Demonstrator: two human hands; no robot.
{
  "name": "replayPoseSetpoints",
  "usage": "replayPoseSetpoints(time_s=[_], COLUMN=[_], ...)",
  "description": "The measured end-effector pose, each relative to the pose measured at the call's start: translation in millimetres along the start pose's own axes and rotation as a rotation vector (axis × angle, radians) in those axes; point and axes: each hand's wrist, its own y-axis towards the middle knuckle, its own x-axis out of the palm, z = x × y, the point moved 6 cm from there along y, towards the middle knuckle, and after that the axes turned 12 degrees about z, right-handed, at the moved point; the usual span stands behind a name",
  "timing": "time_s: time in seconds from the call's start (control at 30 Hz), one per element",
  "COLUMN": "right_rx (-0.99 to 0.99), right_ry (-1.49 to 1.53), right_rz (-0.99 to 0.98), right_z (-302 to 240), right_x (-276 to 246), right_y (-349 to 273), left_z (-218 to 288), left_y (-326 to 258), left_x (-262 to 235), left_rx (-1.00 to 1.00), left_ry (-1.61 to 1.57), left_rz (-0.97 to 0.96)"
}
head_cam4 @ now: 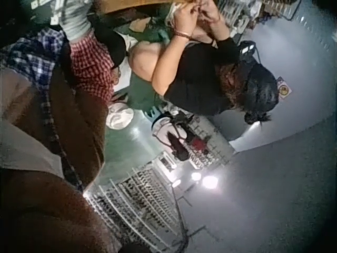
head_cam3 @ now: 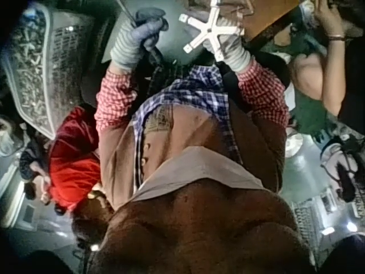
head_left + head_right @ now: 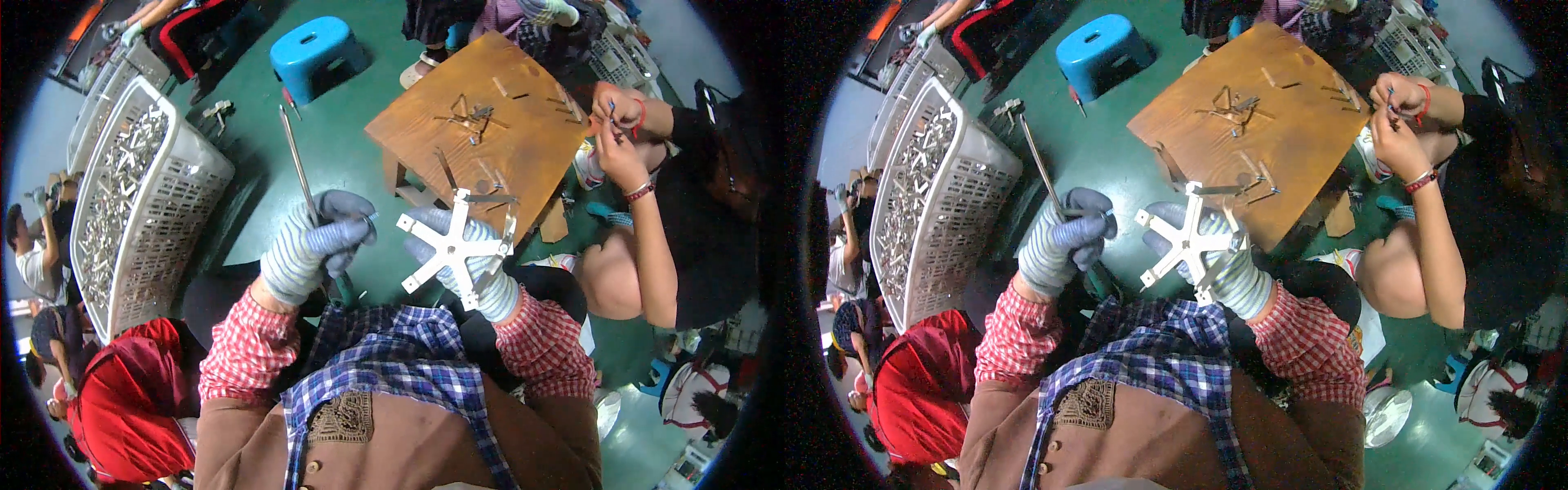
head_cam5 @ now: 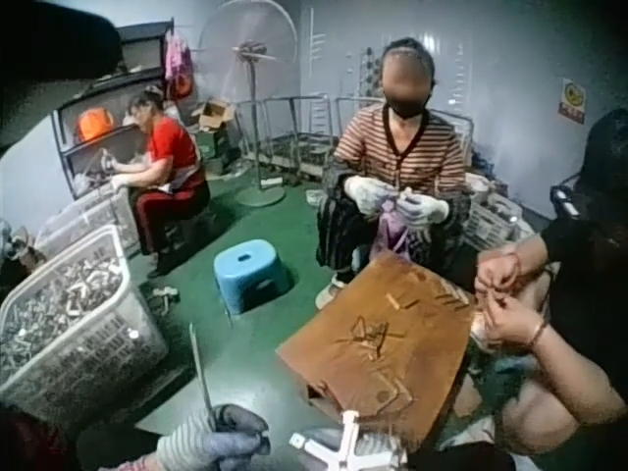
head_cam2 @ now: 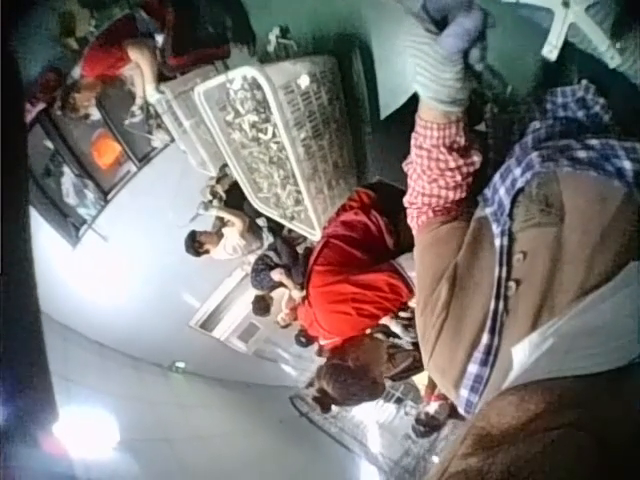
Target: The person assembles a white plastic component by hand using a screwdriver to insert screws.
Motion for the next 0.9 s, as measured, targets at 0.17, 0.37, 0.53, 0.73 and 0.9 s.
replayPoseSetpoints(time_s=[0.17, 0.37, 0.53, 0.73, 0.9], right_rx=[-0.012, -0.037, 0.076, -0.109, 0.11], right_ry=[-0.011, -0.047, -0.024, -0.28, -0.298], right_rz=[0.048, -0.022, -0.119, -0.135, -0.243], right_z=[3, 20, 36, 29, 34], right_x=[9, 18, 20, 16, 15], right_y=[2, -8, -19, -14, -10], left_z=[-10, -13, -13, -19, -26], left_y=[-8, -5, -2, -1, 7], left_x=[1, -1, 1, -1, -13], left_rx=[-0.001, -0.07, -0.032, -0.069, 0.023], left_ry=[0.136, 0.2, 0.206, 0.202, 0.44], left_rz=[0.0, 0.001, -0.023, -0.041, -0.027])
